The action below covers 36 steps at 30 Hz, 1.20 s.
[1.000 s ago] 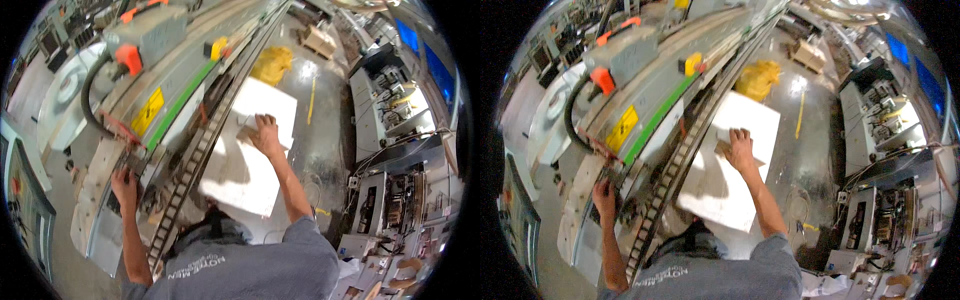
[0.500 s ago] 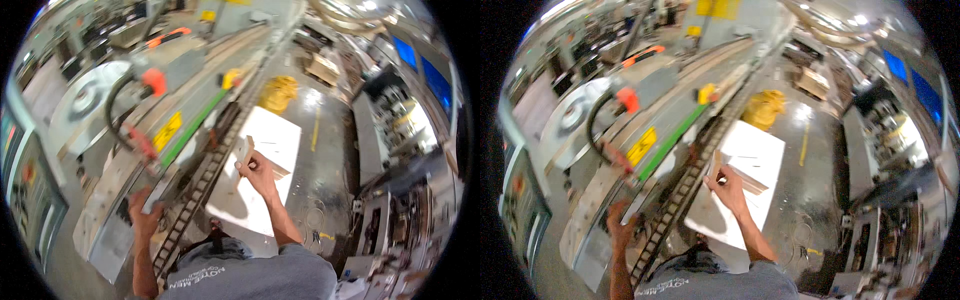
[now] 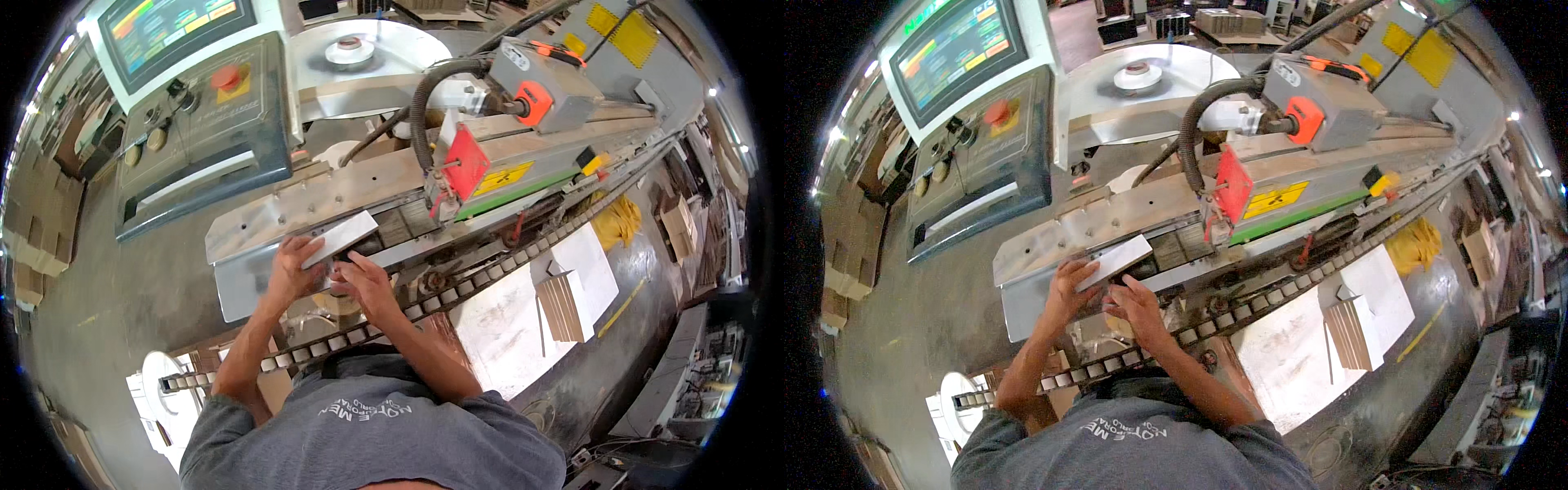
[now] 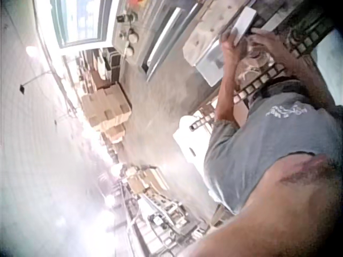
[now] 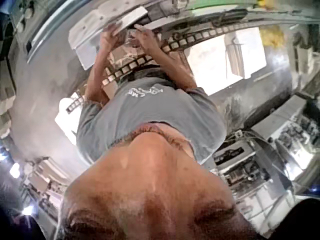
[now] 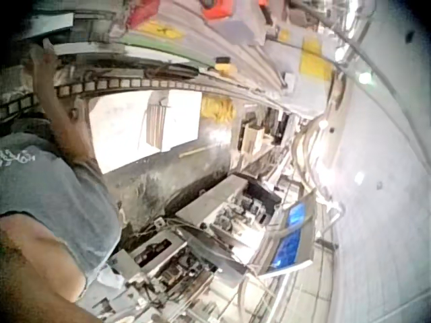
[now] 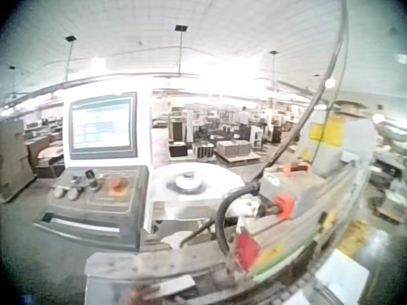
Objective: The person feeds rectangular wooden boards into an edge-banding machine, one by one, picking them up from a stack and placing them on the machine's conveyor track.
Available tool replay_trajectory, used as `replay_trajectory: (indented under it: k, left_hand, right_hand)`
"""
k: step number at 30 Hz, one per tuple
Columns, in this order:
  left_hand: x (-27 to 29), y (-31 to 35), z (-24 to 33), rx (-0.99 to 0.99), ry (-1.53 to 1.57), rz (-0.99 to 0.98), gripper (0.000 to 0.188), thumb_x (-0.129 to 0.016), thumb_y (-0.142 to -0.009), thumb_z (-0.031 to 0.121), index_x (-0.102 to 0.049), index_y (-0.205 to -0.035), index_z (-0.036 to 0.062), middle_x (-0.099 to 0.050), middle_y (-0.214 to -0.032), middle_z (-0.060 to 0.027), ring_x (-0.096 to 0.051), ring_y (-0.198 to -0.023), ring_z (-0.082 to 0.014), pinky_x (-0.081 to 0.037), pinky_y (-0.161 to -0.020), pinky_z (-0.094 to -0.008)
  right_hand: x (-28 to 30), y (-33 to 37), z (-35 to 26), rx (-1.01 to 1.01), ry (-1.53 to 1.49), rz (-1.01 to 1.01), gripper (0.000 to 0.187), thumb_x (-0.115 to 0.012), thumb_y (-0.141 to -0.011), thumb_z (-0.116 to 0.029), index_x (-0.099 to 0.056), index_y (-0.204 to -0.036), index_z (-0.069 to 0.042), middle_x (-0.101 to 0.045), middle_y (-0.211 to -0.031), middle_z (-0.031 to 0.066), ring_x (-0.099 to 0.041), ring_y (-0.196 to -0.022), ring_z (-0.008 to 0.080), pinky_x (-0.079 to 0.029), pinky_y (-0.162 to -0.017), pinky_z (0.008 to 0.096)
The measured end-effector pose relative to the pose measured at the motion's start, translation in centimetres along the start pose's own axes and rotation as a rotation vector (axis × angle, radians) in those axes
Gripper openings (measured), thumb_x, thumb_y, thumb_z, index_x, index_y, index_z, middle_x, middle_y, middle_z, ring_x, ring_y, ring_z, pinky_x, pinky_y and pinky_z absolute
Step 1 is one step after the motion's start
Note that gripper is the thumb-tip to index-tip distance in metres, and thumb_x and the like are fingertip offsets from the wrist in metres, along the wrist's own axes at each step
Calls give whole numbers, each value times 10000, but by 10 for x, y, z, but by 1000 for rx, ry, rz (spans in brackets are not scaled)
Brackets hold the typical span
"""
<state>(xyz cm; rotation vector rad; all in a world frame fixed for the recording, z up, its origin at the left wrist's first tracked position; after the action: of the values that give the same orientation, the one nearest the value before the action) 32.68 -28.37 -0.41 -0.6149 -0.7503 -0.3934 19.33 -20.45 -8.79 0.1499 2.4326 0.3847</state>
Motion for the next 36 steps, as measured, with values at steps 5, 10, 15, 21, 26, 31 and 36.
replay_trajectory:
  k: [5,10,15,21,26,31,36]
  left_hand:
    - [26,-3,4,-151,-232,126,557,-841,-624,106,-711,-1165,85,-638,-1127,-142,-569,-1067,-361,-470,-896,-444]
    - [44,26,-43,84,-225,266,414,-859,-631,124,-763,-1029,63,-648,-997,-104,-569,-934,-317,-470,-828,-423]
    - [44,28,-48,106,-204,208,358,-833,-702,112,-758,-1048,58,-661,-909,-98,-578,-869,-300,-476,-791,-398]
    - [42,25,-43,114,-134,216,300,-799,-759,90,-748,-1050,40,-674,-901,-114,-607,-854,-313,-493,-776,-407]
    - [33,21,-40,115,-95,196,286,-793,-765,93,-739,-1039,32,-671,-908,-125,-630,-856,-338,-511,-757,-426]
    - [12,3,-33,130,-54,150,271,-784,-773,87,-735,-1037,45,-658,-897,-131,-624,-844,-336,-510,-746,-418]
    - [-16,-28,-8,87,-77,102,273,-777,-804,79,-723,-1066,25,-649,-887,-155,-632,-794,-333,-511,-697,-385]
  right_hand:
    - [-26,-45,28,108,-121,-128,847,-643,-984,-225,-99,-1531,123,-459,-1392,257,-610,-1133,276,-554,-989,404]
    - [-33,-49,30,111,-103,-65,860,-643,-987,-208,-67,-1530,126,-397,-1455,308,-601,-1148,284,-558,-978,391]
    - [-36,-40,15,147,-15,34,849,-634,-993,-192,-57,-1525,131,-374,-1469,343,-592,-1182,314,-558,-980,393]
    - [-32,-45,21,152,5,72,641,-605,-995,-160,-279,-1450,152,-482,-1366,263,-619,-1128,275,-566,-965,393]
    - [-25,-48,9,153,48,30,232,-625,-985,-165,-511,-1039,29,-575,-1087,107,-642,-1025,191,-588,-912,356]
    - [-10,-46,-18,183,94,68,212,-648,-970,-179,-550,-947,8,-611,-982,78,-667,-926,163,-599,-837,300]
    - [20,-46,-46,308,-34,170,669,-671,-957,-156,-277,-1402,153,-627,-1095,170,-673,-1016,222,-598,-897,334]
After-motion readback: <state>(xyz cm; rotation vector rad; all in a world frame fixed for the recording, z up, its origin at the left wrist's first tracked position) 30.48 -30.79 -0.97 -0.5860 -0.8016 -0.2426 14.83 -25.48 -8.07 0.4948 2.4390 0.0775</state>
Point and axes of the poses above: each hand's wrist, its own y-axis away from the middle knuckle, its own x-axis out of the back of the hand, z = x × y, the point moved 9 cm from there along -y, towards the middle knuckle
